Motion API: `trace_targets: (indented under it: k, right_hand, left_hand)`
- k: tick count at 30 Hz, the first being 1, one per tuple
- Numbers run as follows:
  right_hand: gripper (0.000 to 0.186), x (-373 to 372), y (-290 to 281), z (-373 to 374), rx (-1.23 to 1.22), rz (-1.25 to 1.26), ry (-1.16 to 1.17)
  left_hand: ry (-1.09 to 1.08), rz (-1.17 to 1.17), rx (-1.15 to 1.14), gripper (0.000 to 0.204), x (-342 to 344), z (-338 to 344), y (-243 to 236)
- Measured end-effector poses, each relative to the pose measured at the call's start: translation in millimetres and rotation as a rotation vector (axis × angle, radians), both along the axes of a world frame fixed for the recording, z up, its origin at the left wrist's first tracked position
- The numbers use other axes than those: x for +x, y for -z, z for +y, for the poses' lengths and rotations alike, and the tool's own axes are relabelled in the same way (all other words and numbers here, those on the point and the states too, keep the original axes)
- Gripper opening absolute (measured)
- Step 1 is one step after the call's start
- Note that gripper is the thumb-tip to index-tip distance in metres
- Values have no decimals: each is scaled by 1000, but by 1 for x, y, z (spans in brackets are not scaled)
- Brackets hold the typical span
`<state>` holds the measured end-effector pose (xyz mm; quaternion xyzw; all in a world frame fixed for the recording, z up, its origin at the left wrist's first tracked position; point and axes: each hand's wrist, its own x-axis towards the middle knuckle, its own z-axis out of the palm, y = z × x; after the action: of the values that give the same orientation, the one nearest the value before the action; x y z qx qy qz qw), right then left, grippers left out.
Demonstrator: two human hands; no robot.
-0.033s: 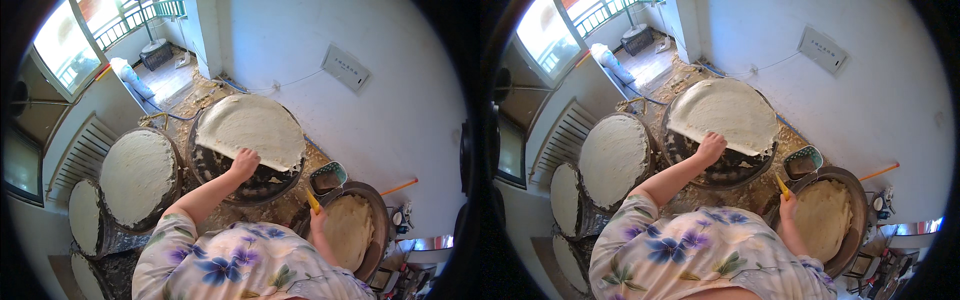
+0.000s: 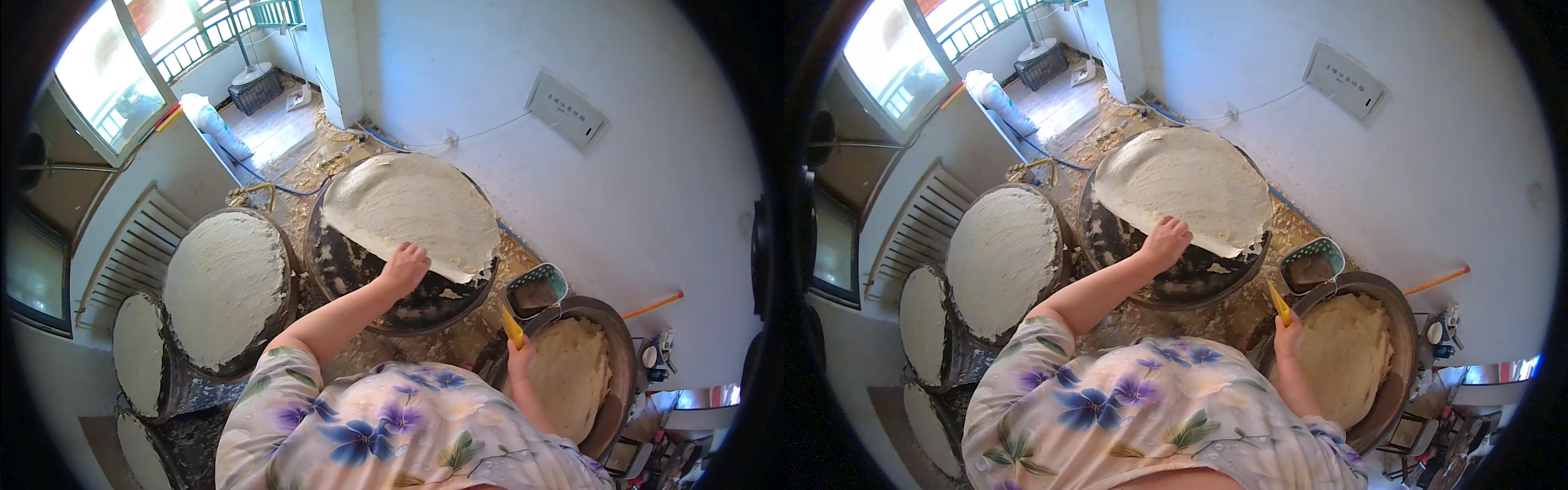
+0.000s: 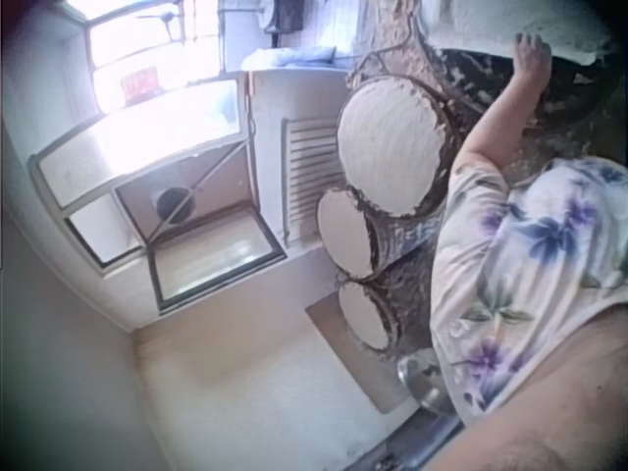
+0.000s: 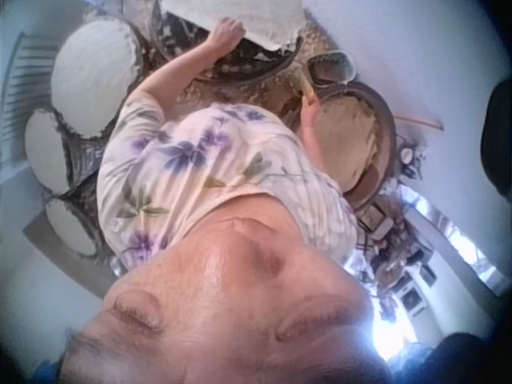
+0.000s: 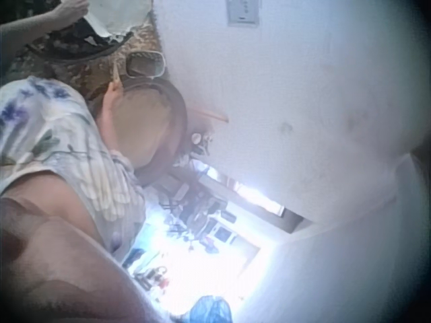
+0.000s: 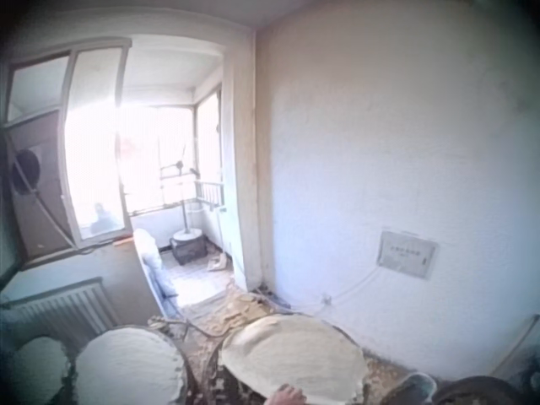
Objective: The person ladles batter onto hot round pans, spreads it into thin circles, and peels off the cooked sheets. They repeat this cycle across multiple pans, stacking the finished sheets in a nearby container.
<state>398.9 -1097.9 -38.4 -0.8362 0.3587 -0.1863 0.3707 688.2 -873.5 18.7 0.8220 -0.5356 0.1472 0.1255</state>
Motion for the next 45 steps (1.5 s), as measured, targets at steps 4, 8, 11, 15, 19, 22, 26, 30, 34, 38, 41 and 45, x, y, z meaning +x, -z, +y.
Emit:
trace_targets:
  k: [4, 8, 11, 15, 19, 22, 26, 30, 34, 38, 41, 45]
  right_hand:
    - [26, 5, -3, 1, 38, 12, -15]
    - [27, 9, -11, 10, 141, 26, -6]
    - [29, 14, -16, 15, 81, -36, -80]
    - [31, 25, -17, 20, 134, 73, -51]
    - [30, 33, -13, 26, 171, 67, -99]
    - [30, 34, -10, 32, 224, 78, -132]
    - [29, 27, -10, 41, 277, 133, -174]
    - [29, 9, -10, 50, 321, 114, -200]
    - [28, -22, -9, 62, 317, 12, -154]
    - [26, -64, -8, 78, 255, -6, -116]
    - [25, -99, -5, 92, 237, -31, -125]
    - [23, -142, 7, 112, 285, -55, -181]
  left_hand:
    - [25, -97, 81, 9, -9, -3, -5]
    - [-187, 162, -7, 8, 13, 14, -3]
    - [-454, 266, -205, 5, 47, 24, -25]
    - [-394, -30, -344, 10, 91, 23, -102]
    - [-272, -290, -384, 11, 88, 7, -165]
    - [-244, -237, -188, 9, 71, -6, -170]
    - [-261, -131, 165, 13, 47, -17, -125]
    - [-151, 53, 285, 12, 30, -15, -54]
    - [-100, 89, 351, 8, -9, 11, 9]
    - [-75, 164, 402, 9, -62, 42, 39]
    - [-57, 187, 332, 9, -103, 63, 40]
    - [-145, 247, 305, 10, -148, 91, 25]
